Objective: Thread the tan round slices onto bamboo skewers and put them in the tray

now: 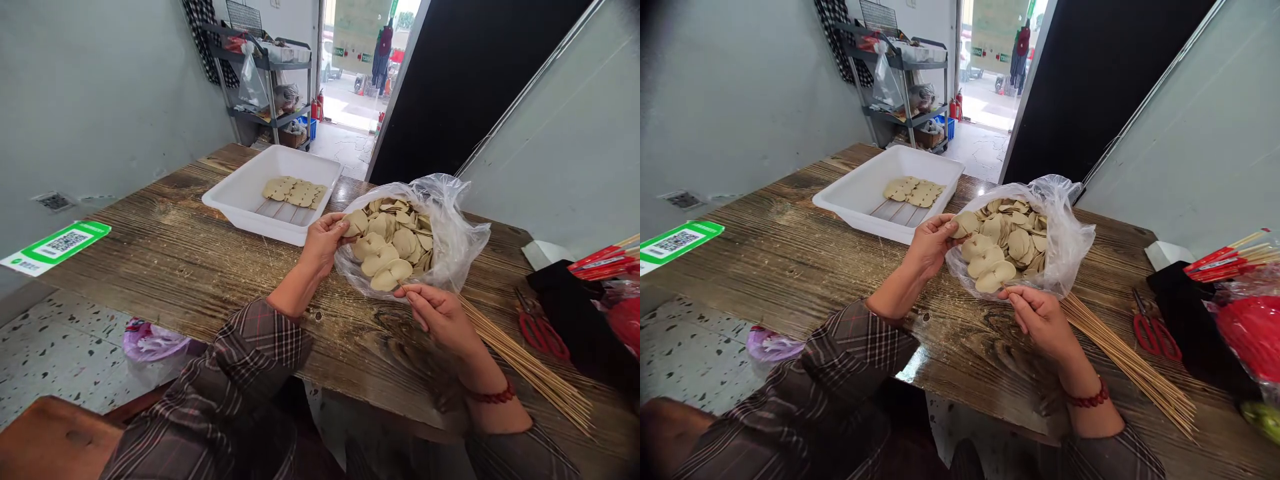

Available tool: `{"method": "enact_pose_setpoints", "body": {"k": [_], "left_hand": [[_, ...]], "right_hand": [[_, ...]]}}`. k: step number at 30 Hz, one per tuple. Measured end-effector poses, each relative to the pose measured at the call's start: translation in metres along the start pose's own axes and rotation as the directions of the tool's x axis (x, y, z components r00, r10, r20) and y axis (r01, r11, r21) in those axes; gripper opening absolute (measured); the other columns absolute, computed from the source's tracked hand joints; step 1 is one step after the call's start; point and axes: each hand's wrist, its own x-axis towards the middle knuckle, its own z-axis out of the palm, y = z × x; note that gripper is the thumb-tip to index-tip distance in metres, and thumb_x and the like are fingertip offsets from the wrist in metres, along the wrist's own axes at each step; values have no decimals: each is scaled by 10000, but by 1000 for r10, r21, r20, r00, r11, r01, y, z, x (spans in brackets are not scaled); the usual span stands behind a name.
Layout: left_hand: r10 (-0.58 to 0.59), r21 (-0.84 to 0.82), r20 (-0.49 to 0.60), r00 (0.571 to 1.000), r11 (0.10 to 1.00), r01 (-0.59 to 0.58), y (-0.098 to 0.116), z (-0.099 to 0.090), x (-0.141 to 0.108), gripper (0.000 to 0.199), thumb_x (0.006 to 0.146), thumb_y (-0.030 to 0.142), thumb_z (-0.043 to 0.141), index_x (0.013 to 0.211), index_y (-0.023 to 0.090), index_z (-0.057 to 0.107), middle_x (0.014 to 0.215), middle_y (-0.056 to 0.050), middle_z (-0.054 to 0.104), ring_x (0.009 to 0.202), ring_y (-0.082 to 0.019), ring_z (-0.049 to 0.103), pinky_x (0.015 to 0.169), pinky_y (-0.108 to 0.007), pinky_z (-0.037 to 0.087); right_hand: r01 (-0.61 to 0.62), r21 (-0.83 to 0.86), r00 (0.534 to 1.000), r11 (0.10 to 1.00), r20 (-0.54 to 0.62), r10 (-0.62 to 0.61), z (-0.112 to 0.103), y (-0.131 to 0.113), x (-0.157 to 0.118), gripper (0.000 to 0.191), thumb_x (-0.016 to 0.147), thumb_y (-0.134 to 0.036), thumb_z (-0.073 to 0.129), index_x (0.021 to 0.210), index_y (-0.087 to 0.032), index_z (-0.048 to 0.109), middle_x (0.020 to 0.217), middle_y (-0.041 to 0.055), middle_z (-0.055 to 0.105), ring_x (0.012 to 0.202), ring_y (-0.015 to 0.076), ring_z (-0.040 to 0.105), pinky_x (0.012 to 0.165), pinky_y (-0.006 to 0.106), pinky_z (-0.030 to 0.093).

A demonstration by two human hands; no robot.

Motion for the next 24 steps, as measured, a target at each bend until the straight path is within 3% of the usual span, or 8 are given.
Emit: {"method": "enact_pose_setpoints", "body": {"k": [16,24], "left_hand": [[56,-7,-35,998,998,-56,5,1,-1,276,621,260,790,825,145,643,806,-6,655,703,-114,611,641,-259,548],[188,215,7,982,959,-185,2,1,1,175,675,255,726,811,153,681,754,-4,652,675,-114,582,645,-253,517]], "right_hand": [[-60,-6,998,998,12,60,-1,2,-1,387,918,-445,513,1017,-104,666,437,-82,386,398,81,329,427,226,223],[-35,-47,999,998,1,35,0,4,1,397,923,-440,502,1021,-97,675,450,-78,385,404,83,339,427,223,237]]}}
